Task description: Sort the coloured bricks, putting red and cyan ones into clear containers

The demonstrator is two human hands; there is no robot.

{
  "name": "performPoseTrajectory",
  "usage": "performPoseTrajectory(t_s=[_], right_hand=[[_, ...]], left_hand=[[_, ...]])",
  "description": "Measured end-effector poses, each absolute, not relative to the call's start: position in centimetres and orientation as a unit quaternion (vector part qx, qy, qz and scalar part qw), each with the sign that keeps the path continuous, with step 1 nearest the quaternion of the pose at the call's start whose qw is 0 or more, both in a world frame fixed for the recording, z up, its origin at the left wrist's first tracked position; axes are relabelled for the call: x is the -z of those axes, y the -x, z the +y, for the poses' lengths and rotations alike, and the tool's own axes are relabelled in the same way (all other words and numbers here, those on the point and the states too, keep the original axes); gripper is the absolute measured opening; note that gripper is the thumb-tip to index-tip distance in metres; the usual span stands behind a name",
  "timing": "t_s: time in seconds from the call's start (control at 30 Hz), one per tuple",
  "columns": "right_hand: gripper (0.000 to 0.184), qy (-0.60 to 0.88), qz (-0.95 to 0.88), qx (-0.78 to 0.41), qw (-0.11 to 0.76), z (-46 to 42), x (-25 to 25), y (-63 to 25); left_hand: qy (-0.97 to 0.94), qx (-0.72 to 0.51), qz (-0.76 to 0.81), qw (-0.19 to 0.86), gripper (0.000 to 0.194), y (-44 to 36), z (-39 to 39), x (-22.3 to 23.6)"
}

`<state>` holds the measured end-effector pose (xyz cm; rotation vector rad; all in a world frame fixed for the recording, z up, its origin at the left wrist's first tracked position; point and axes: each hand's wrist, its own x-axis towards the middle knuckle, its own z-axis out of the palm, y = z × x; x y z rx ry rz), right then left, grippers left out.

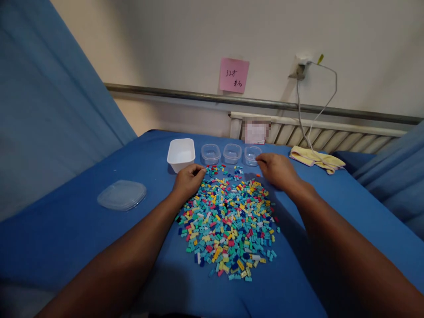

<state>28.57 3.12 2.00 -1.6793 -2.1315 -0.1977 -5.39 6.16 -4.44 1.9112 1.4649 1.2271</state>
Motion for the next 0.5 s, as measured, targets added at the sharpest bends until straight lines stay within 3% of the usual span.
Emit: performPoseTrajectory(t_s=[0.27,0.5], right_hand=[[0.04,0.548,-0.829,-0.003,0.112,7.9,0.1,-17.8],[0.032,0.562,-0.825,-0.012,0.061,10.6,2.5,-16.0]], left_hand=[[-0.683,-0.453,0.527,0.222,0.021,5.3,5.9,4.7],[-0.68,-0.457,0.533,0.213,0.02,5.3,5.8,4.8]])
